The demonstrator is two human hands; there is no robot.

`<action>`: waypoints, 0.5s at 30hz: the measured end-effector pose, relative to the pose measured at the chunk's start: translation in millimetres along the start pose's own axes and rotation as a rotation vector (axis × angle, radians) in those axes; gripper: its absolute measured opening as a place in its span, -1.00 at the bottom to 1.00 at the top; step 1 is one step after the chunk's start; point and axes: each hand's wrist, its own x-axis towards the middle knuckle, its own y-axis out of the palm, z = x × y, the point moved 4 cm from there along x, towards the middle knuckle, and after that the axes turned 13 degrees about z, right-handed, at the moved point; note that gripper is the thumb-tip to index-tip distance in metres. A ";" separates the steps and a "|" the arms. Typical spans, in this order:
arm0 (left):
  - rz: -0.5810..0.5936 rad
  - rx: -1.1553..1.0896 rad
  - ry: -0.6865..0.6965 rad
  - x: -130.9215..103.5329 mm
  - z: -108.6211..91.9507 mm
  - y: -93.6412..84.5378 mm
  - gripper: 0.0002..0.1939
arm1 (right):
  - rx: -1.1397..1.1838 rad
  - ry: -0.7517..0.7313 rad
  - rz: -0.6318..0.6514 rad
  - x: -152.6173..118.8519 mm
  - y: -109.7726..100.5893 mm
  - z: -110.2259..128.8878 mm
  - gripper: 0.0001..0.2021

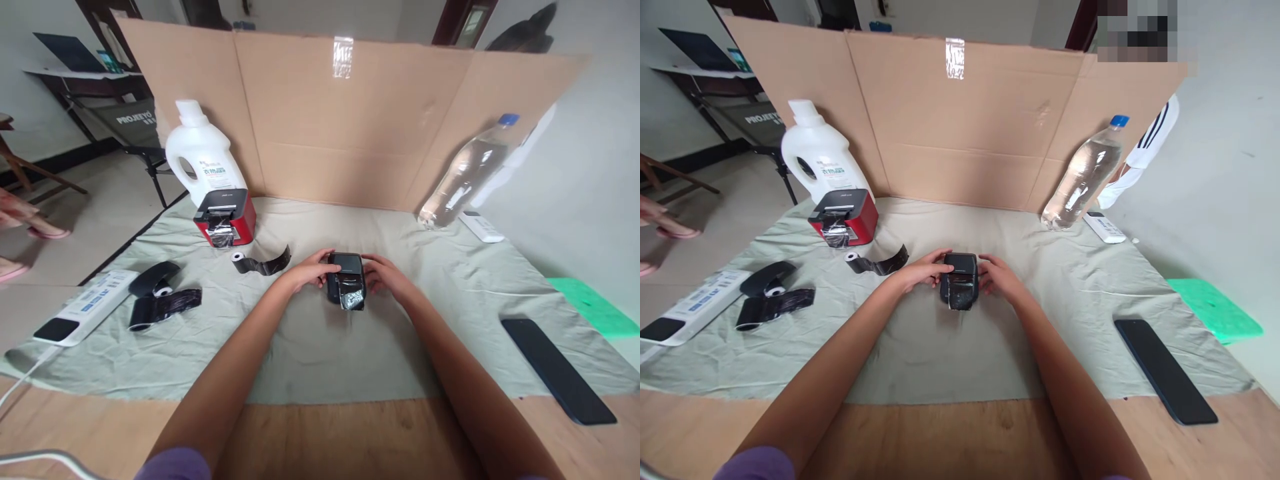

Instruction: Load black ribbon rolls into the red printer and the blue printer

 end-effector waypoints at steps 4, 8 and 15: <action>-0.015 0.371 0.100 -22.5 -0.5 -10.1 -0.18 | -0.401 -0.274 -0.154 -32.1 17.2 -15.9 -0.33; 0.065 0.814 0.215 -34.0 7.0 -3.0 0.23 | -0.816 -0.289 -0.083 -37.5 29.1 -15.0 0.09; -0.024 0.908 0.299 -14.5 20.3 14.8 0.40 | -0.799 -0.421 -0.017 -24.4 23.4 2.8 0.21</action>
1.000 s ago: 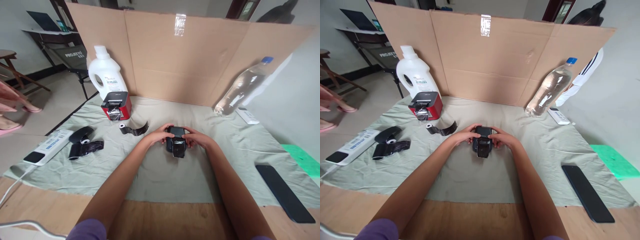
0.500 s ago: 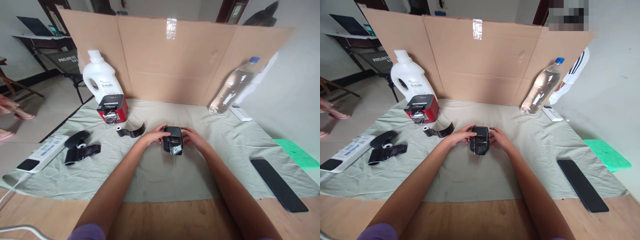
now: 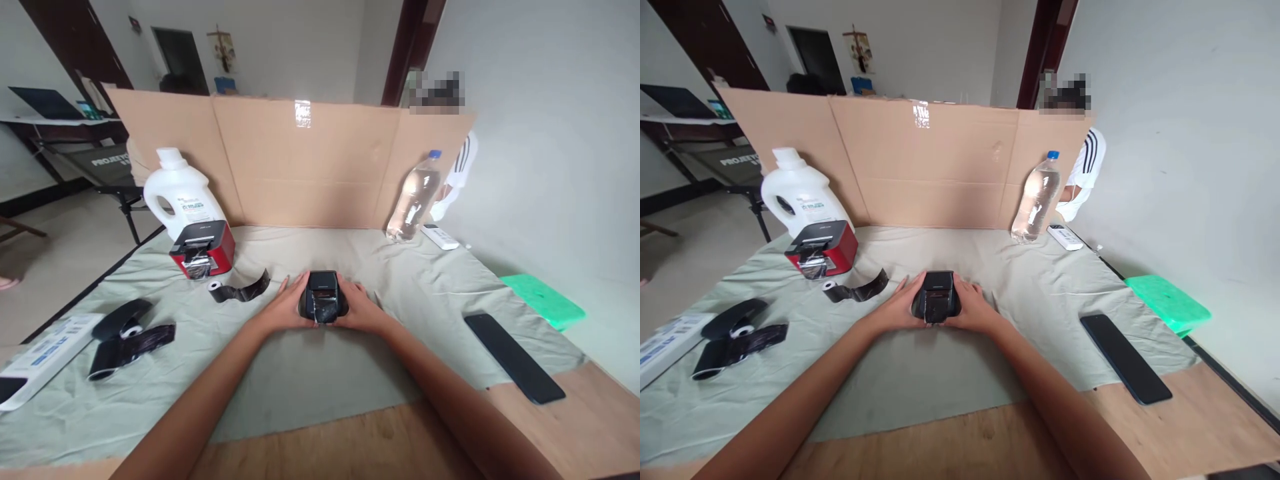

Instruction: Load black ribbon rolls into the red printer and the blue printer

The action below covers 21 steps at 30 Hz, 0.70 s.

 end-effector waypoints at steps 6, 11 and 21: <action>-0.014 -0.340 0.105 42.3 -26.2 1.5 0.32 | 0.323 -0.047 -0.133 -25.7 -27.0 -26.6 0.01; -0.079 -0.388 0.276 141.0 -76.5 -9.2 0.32 | 0.342 -0.018 -0.336 -46.5 -101.1 -73.3 -0.11; 0.036 -0.466 0.415 287.0 -127.1 23.0 0.12 | 0.203 0.162 -0.520 -84.4 -134.1 -198.4 -0.25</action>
